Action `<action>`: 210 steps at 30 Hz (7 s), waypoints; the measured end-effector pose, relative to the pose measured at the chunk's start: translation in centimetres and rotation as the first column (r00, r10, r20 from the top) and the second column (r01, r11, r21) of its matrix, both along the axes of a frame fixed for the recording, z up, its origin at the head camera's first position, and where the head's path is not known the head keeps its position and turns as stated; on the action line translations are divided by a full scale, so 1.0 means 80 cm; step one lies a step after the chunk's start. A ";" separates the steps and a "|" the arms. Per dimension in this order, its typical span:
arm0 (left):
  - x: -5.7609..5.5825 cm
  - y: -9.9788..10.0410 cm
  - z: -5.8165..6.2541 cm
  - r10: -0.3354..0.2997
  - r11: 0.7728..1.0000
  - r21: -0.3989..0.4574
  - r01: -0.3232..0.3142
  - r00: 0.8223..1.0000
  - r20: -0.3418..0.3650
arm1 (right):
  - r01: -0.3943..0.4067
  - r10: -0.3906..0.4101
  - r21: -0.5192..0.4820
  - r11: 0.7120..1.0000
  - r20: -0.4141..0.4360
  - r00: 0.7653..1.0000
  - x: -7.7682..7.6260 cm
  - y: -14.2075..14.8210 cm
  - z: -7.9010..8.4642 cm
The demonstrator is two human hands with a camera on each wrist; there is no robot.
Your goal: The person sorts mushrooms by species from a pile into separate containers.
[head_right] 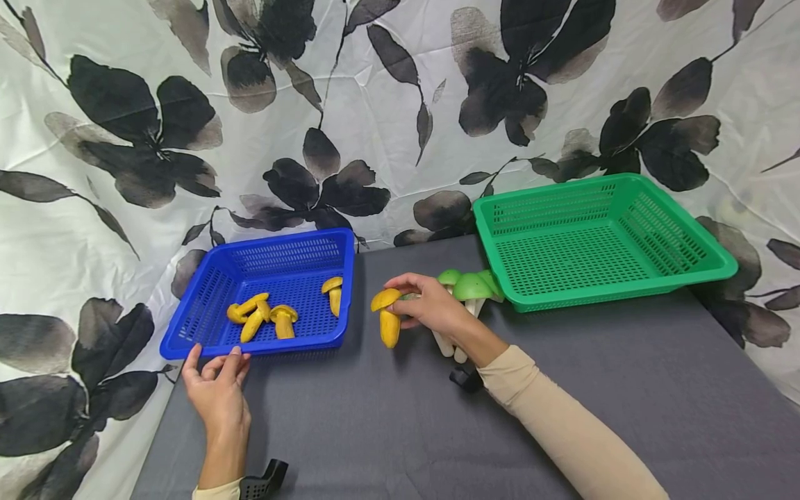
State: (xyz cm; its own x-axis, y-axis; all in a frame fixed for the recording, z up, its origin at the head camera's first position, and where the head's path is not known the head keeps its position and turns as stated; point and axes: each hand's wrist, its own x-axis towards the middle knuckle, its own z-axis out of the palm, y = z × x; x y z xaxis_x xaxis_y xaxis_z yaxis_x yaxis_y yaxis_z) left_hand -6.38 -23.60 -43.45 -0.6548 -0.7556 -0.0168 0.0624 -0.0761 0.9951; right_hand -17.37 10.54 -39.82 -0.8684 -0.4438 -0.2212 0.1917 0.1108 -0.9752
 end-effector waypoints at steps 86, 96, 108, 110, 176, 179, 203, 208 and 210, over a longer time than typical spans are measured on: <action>0.003 0.002 0.002 0.010 1.000 -0.016 -0.010 1.000 0.017 | -0.037 0.033 -0.106 0.994 -0.031 0.999 -0.076 -0.134 0.040; 0.003 0.000 0.001 0.015 1.000 -0.013 -0.015 1.000 0.025 | -0.039 0.037 -0.136 0.990 -0.017 0.999 -0.079 -0.145 0.039; 0.003 -0.001 0.002 0.011 1.000 0.010 -0.011 1.000 0.011 | -0.020 0.020 -0.168 0.986 -0.002 1.000 -0.076 -0.135 0.041; 0.003 -0.001 0.001 0.009 1.000 0.012 -0.009 1.000 0.006 | -0.024 0.023 -0.164 0.986 -0.003 1.000 -0.076 -0.133 0.041; -0.075 0.103 0.083 -0.647 0.762 -0.056 0.645 0.757 -0.092 | 0.468 -0.361 0.230 0.853 -0.387 0.848 0.033 0.201 0.069; -0.078 0.112 0.081 -0.676 0.737 -0.067 0.673 0.733 -0.073 | 0.507 -0.409 0.214 0.835 -0.376 0.831 0.040 0.226 0.061; -0.079 0.187 0.050 -0.787 0.551 -0.226 0.803 0.591 0.180 | 0.773 -0.738 0.538 0.337 -0.359 0.571 0.069 0.334 0.004; -0.081 0.200 0.039 -0.779 0.546 -0.238 0.803 0.591 0.209 | 0.817 -0.808 0.461 0.347 -0.295 0.510 0.067 0.345 -0.007; -0.083 0.205 0.034 -0.774 0.551 -0.238 0.800 0.597 0.211 | 0.849 -0.841 0.376 0.371 -0.251 0.479 0.065 0.347 -0.012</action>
